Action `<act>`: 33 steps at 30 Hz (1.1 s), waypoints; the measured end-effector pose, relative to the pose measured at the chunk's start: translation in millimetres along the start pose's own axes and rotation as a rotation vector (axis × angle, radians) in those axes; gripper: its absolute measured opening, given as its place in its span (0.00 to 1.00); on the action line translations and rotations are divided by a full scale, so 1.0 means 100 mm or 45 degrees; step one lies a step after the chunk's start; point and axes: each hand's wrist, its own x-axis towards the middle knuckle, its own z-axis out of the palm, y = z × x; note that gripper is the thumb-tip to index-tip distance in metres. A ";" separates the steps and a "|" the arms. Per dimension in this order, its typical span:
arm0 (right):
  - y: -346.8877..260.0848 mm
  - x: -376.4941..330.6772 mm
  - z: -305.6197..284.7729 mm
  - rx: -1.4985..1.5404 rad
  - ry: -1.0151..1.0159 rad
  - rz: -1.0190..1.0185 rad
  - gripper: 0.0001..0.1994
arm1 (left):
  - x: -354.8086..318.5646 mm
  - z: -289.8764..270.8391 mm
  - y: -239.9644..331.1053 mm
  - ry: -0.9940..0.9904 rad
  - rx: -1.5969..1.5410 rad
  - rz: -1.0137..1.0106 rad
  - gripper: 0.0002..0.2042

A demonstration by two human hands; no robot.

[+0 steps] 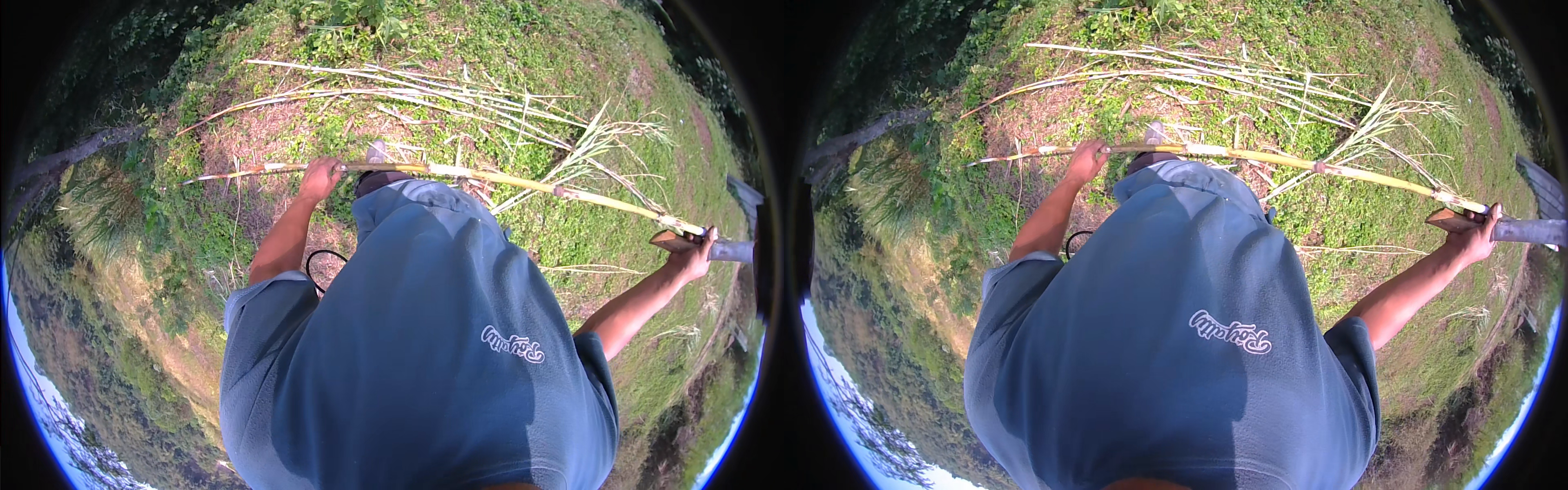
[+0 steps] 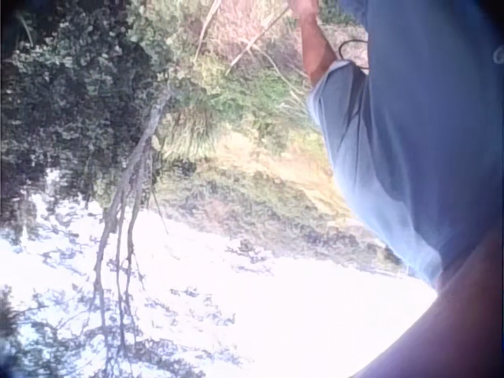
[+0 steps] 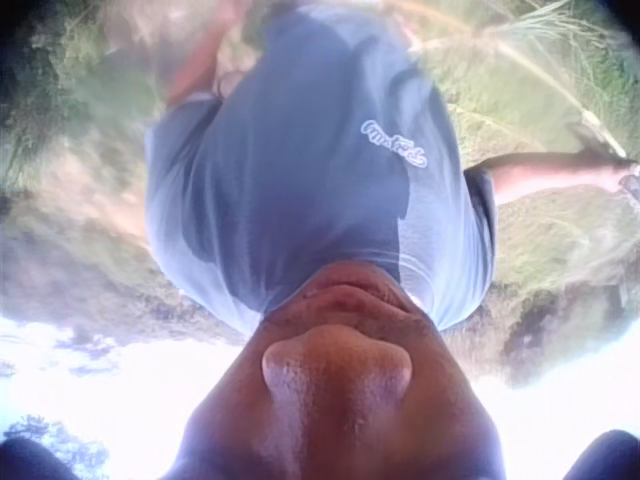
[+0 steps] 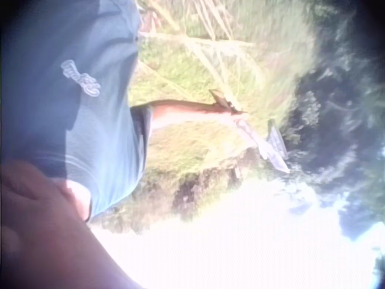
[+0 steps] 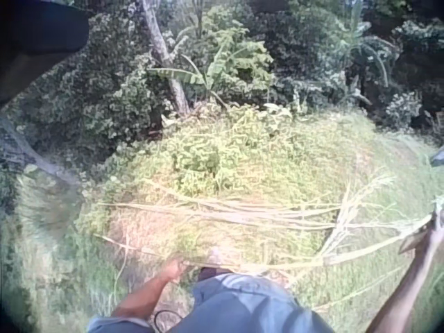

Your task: The person uses a machete to strip leaves and cut long, thin sticks into shorter segments. They hold the sticks with one hand and chop with the other, working on a grassy slope. The cut pieces are dropped onto the ground as the task progresses.

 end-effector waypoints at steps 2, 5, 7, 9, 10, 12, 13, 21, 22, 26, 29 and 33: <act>-0.01 0.18 -0.18 0.001 0.048 -0.037 0.10 | -0.07 0.00 -0.27 -0.072 0.084 -0.034 0.15; -0.21 0.30 -0.41 0.041 0.174 -0.068 0.09 | -0.09 -0.13 -0.44 -0.258 0.236 -0.121 0.18; -0.31 0.42 -0.61 0.075 0.228 -0.178 0.09 | -0.06 -0.16 -0.36 -0.303 0.263 0.007 0.14; -0.24 0.54 -0.94 0.163 0.119 -0.205 0.11 | 0.09 -0.28 -0.07 -0.390 0.236 0.077 0.12; -0.30 0.18 -0.64 0.131 0.240 -0.181 0.13 | 0.12 -0.34 0.04 -0.397 0.230 0.119 0.12; -0.20 -0.20 -0.63 0.183 0.272 -0.070 0.17 | 0.34 -0.44 0.38 -0.468 0.168 0.223 0.13; -0.16 -0.52 -0.48 0.123 0.358 -0.056 0.15 | 0.43 -0.51 0.64 -0.540 0.127 0.272 0.13; 0.50 -2.05 0.34 0.280 0.429 0.220 0.14 | 0.56 -0.57 2.51 -0.735 -0.062 0.807 0.17; 0.50 -2.10 0.37 0.335 0.421 0.237 0.15 | 0.53 -0.51 2.83 -0.669 -0.206 0.944 0.18; 0.40 -2.05 0.32 0.329 0.484 0.187 0.16 | 0.51 -0.51 4.05 -0.800 -0.265 0.995 0.16; 0.35 -1.82 -0.03 0.304 0.424 0.131 0.12 | 0.42 -0.34 4.20 -0.793 -0.345 1.190 0.16; 0.28 -1.62 -0.35 0.140 0.322 0.117 0.10 | 0.40 -0.35 4.00 -0.882 -0.442 1.179 0.17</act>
